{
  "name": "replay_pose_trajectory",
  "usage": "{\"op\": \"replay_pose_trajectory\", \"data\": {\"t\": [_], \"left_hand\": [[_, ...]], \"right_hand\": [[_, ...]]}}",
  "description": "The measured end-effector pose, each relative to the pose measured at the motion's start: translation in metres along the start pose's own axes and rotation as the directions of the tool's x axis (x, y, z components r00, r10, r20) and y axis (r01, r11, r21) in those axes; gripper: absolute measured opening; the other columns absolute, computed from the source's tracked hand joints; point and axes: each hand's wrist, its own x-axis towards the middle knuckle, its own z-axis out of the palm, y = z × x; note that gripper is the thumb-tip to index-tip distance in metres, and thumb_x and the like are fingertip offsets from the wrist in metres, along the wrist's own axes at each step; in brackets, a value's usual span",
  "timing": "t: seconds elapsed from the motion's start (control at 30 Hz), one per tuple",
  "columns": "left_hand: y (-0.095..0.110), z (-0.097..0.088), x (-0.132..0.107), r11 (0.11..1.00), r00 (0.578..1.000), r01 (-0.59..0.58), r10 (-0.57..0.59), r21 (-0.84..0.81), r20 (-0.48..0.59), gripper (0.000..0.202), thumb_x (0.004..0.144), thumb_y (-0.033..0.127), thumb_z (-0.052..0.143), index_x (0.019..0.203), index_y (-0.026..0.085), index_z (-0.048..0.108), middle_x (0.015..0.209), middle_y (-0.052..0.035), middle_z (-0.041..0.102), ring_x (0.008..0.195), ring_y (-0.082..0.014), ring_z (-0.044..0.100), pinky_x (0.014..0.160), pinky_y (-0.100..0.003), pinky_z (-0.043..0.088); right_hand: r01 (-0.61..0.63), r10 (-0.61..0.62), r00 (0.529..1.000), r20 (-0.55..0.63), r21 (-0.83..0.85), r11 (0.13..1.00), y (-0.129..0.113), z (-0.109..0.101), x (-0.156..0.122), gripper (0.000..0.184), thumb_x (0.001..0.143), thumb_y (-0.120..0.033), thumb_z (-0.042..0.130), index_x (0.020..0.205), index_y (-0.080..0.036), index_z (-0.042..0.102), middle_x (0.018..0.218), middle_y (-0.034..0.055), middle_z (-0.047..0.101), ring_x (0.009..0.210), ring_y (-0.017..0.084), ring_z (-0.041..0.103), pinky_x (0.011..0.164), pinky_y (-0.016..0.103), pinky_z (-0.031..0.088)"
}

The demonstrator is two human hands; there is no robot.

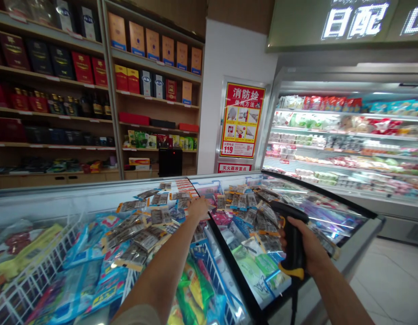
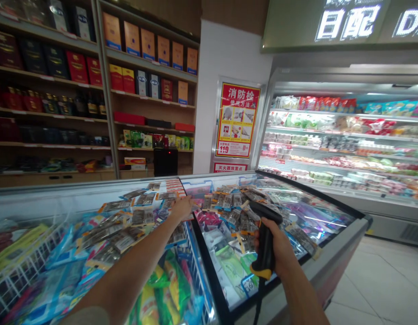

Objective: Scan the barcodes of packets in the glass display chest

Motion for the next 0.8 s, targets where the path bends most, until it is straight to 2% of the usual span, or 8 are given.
{"op": "replay_pose_trajectory", "data": {"t": [0.17,0.3,0.4,0.53,0.63,0.67,0.73,0.8], "left_hand": [[-0.009,-0.014,-0.002,0.998,0.989,0.049,-0.053,0.030,0.137,0.029,0.079,0.033,0.046,0.095,0.021,0.067,0.108,-0.0125,0.065,0.118,-0.0318,0.045,0.093,-0.045,0.034],[-0.011,-0.016,-0.011,0.996,0.997,0.027,-0.033,0.084,0.067,0.035,0.079,0.045,0.046,0.082,0.019,0.069,0.110,-0.0147,0.064,0.123,-0.0332,0.040,0.096,-0.044,0.031],[-0.007,-0.015,-0.012,0.997,0.998,0.039,-0.042,0.071,0.041,0.031,0.079,0.040,0.048,0.087,0.016,0.067,0.107,-0.0163,0.065,0.118,-0.0313,0.046,0.095,-0.042,0.034],[-0.003,-0.019,-0.009,0.984,0.995,0.101,-0.102,-0.148,-0.002,0.028,0.079,0.033,0.051,0.098,0.016,0.061,0.103,-0.0131,0.066,0.096,-0.0248,0.060,0.081,-0.033,0.043],[-0.002,-0.025,-0.006,0.926,0.999,-0.029,0.035,-0.375,0.009,0.028,0.069,0.027,0.063,0.095,0.017,0.064,0.094,-0.0061,0.068,0.087,-0.0199,0.062,0.074,-0.026,0.045],[-0.001,-0.028,-0.005,0.902,0.990,-0.081,0.122,-0.424,0.071,0.027,0.064,0.022,0.066,0.090,0.018,0.066,0.088,-0.0030,0.068,0.083,-0.0188,0.062,0.072,-0.024,0.045],[0.001,-0.035,-0.003,0.877,0.936,-0.116,0.254,-0.467,0.244,0.022,0.055,0.015,0.068,0.076,0.019,0.069,0.073,0.0015,0.067,0.076,-0.0189,0.062,0.068,-0.025,0.046],[0.005,-0.043,-0.003,0.873,0.926,-0.069,0.236,-0.483,0.295,0.017,0.050,0.011,0.068,0.064,0.020,0.068,0.063,0.0014,0.065,0.074,-0.0216,0.061,0.069,-0.028,0.047]], "right_hand": [[0.003,-0.003,1.000,-0.008,0.003,1.000,-0.005,-0.004,0.004,0.015,0.076,-0.029,0.057,0.069,-0.016,0.056,0.047,-0.0006,0.056,0.035,0.010,0.049,0.033,0.020,0.042],[0.003,-0.003,0.999,0.039,0.006,1.000,-0.001,-0.004,0.008,0.013,0.073,-0.030,0.061,0.072,-0.017,0.058,0.049,-0.0009,0.056,0.036,0.011,0.050,0.034,0.021,0.042],[-0.012,0.011,0.999,0.049,0.026,1.000,0.001,-0.001,0.007,0.012,0.074,-0.029,0.059,0.072,-0.017,0.058,0.048,-0.0009,0.055,0.036,0.011,0.050,0.034,0.020,0.042],[-0.018,0.017,0.999,0.029,0.037,0.999,0.002,-0.001,0.002,0.013,0.074,-0.029,0.058,0.071,-0.016,0.057,0.047,-0.0006,0.055,0.036,0.011,0.049,0.033,0.020,0.041],[-0.019,0.018,0.999,0.029,0.036,0.999,0.001,-0.001,0.000,0.014,0.072,-0.030,0.060,0.071,-0.017,0.058,0.047,-0.0005,0.055,0.036,0.011,0.049,0.033,0.020,0.041],[-0.020,0.020,0.999,0.026,0.036,0.999,0.001,-0.001,0.000,0.014,0.072,-0.030,0.060,0.071,-0.017,0.058,0.047,-0.0005,0.055,0.036,0.011,0.049,0.033,0.020,0.041],[-0.023,0.022,1.000,0.019,0.034,0.999,0.002,0.000,-0.001,0.013,0.072,-0.030,0.060,0.072,-0.017,0.058,0.047,-0.0004,0.055,0.036,0.011,0.049,0.033,0.019,0.041],[-0.022,0.021,1.000,0.015,0.036,0.999,0.003,0.000,-0.001,0.013,0.073,-0.029,0.059,0.071,-0.016,0.058,0.046,-0.0003,0.055,0.035,0.011,0.049,0.032,0.019,0.040]]}}
